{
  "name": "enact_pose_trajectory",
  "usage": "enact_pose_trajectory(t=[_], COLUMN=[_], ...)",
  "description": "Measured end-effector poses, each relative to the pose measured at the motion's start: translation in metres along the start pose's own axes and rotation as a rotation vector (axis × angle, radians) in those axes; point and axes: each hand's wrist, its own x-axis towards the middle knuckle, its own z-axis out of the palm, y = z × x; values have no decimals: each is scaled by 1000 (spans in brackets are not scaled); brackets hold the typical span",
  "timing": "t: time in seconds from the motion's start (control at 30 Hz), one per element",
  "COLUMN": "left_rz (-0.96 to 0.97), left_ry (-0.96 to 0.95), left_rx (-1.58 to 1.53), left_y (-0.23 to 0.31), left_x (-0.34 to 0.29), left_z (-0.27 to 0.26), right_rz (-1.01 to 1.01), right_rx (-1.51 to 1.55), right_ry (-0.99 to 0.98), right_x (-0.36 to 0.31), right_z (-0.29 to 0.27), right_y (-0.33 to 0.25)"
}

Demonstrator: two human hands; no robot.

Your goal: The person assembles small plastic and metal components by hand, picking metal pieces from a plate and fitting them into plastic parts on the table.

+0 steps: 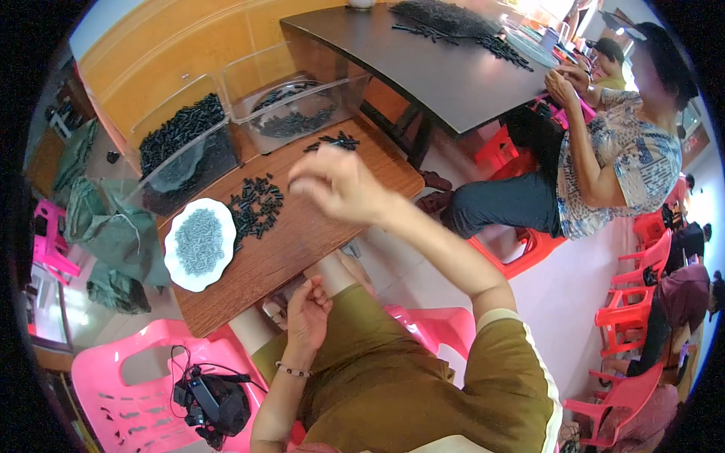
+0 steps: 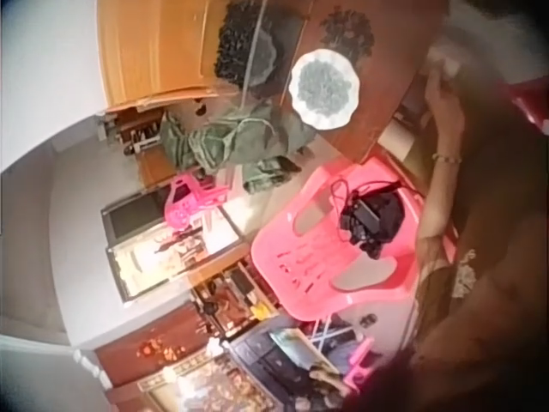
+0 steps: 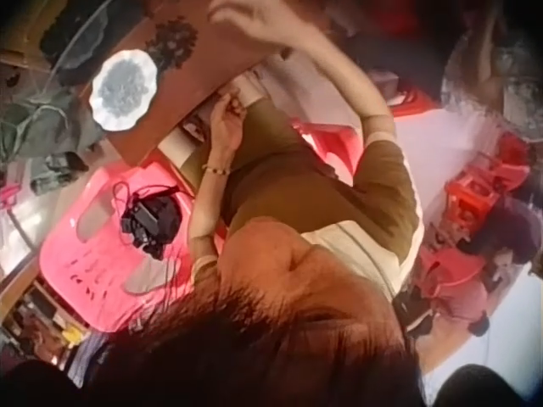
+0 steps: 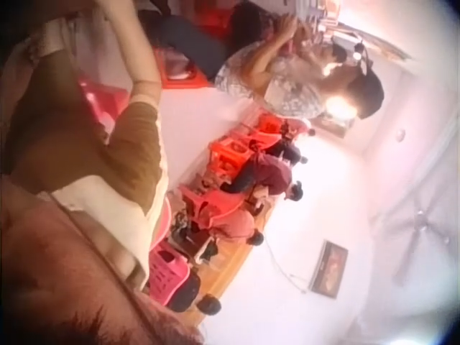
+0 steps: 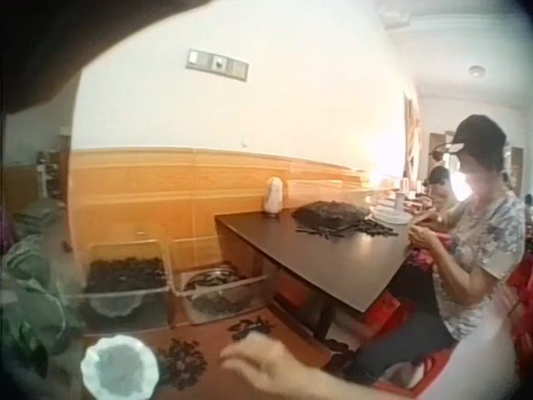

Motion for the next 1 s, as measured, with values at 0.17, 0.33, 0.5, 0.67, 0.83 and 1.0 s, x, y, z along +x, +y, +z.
enact_pose_trajectory(t=[0.17,0.33,0.5,0.67,0.83,1.0], left_rz=[-16,-13,-5,-24,-43,-59], left_ry=[16,9,23,20,32,35], left_rx=[49,64,61,43,36,34], left_y=[0,-4,-4,-5,-8,-7], left_x=[0,1,2,6,7,5], left_z=[3,1,-4,-9,-11,-8], right_rz=[12,240,256,-76,-3,82], right_rx=[-316,-497,-497,-429,-179,-128], right_ry=[167,86,37,166,-209,-291], right_x=[72,108,98,63,3,-24], right_z=[-4,9,20,38,72,89], right_y=[62,122,123,99,66,64])
